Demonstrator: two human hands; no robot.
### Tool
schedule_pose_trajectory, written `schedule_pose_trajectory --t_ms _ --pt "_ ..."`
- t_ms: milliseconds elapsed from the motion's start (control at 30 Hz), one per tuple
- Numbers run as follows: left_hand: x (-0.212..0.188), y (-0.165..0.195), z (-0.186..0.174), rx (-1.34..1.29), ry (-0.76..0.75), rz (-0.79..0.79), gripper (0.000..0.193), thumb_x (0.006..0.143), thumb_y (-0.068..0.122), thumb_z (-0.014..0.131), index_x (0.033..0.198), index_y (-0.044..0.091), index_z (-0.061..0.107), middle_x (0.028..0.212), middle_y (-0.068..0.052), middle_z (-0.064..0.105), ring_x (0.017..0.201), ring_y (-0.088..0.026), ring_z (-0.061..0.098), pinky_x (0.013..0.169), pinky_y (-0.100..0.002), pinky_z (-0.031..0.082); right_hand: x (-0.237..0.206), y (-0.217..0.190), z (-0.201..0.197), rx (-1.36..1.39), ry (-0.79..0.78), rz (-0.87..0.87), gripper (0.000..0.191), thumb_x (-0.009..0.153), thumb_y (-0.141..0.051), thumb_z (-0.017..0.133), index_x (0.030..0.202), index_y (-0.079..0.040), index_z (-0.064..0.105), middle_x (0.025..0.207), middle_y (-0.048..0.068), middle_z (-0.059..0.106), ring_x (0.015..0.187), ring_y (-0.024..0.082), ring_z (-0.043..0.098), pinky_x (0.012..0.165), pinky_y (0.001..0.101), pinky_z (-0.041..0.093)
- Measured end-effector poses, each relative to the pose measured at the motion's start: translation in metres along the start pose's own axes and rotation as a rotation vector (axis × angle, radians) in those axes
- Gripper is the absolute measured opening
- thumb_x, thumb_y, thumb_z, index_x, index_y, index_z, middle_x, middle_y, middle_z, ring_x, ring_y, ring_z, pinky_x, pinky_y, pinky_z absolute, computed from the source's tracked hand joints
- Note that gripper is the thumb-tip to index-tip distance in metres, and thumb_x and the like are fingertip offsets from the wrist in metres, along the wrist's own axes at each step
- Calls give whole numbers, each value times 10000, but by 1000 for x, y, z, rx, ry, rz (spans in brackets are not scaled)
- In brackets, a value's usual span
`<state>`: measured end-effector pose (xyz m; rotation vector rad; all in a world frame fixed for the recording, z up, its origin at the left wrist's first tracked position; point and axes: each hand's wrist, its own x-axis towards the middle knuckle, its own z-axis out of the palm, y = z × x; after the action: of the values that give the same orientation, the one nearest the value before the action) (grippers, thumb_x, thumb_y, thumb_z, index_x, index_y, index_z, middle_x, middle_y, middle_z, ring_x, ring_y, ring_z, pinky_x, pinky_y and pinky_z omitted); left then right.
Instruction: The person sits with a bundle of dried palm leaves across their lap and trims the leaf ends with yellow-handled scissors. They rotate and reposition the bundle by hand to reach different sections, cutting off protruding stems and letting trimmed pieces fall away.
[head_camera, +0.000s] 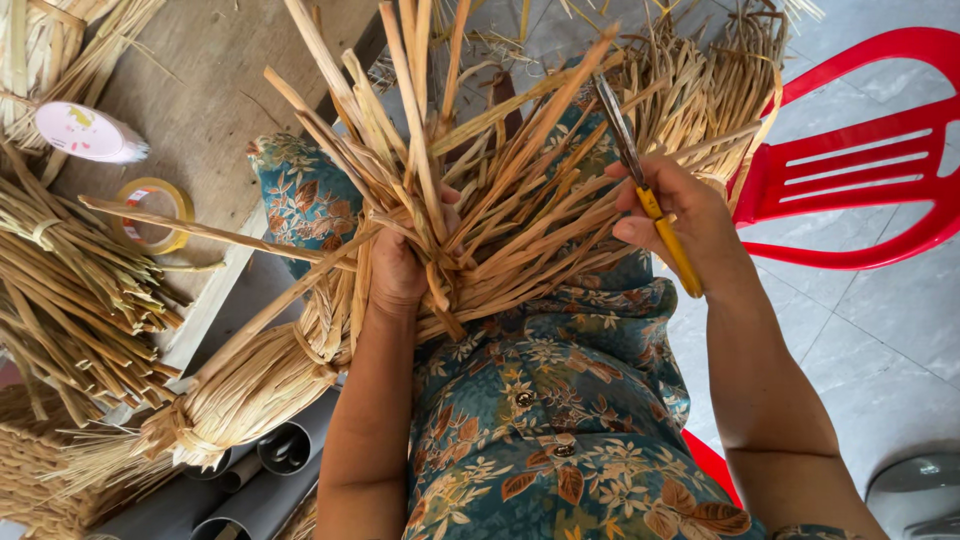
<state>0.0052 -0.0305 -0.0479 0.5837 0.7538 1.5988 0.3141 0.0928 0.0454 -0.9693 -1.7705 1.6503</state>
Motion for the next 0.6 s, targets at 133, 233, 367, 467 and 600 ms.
schedule_pose_trajectory --t_ms 133,233,367,467,600 --pt "2 -4 0 -19 -9 -43 590 923 396 579 1246 -98 605 854 -76 578 789 -187 554 686 -316 492 6 -8 0 39 -37 -23 568 850 -87 805 1374 -39 590 1031 -21 593 907 44 540 820 179 470" --pt "5 -5 1 19 22 -47 585 946 386 576 1241 -117 617 877 -70 579 837 -177 539 742 -293 461 8 -13 1 78 -53 -59 579 854 -132 809 1381 -35 590 1055 -13 609 898 45 531 803 173 456" --pt "5 -4 4 25 -18 -32 572 958 385 565 1235 -109 642 867 -57 583 817 -163 529 738 -288 434 9 -14 1 108 -44 -28 501 873 -121 822 1323 -21 625 934 -21 549 824 36 524 710 175 447" --pt "0 -1 10 151 77 -6 596 1011 450 505 1208 -88 670 848 -53 597 780 -156 541 688 -288 439 6 -14 3 -25 19 -19 319 931 -124 762 1216 -1 686 827 -8 571 623 27 458 550 177 354" --pt "0 4 12 152 118 -12 548 993 409 519 1227 -59 685 1021 -79 690 907 -165 618 788 -294 509 2 -13 5 113 60 -37 259 949 -128 747 1157 12 681 787 -4 598 538 19 448 478 182 344"
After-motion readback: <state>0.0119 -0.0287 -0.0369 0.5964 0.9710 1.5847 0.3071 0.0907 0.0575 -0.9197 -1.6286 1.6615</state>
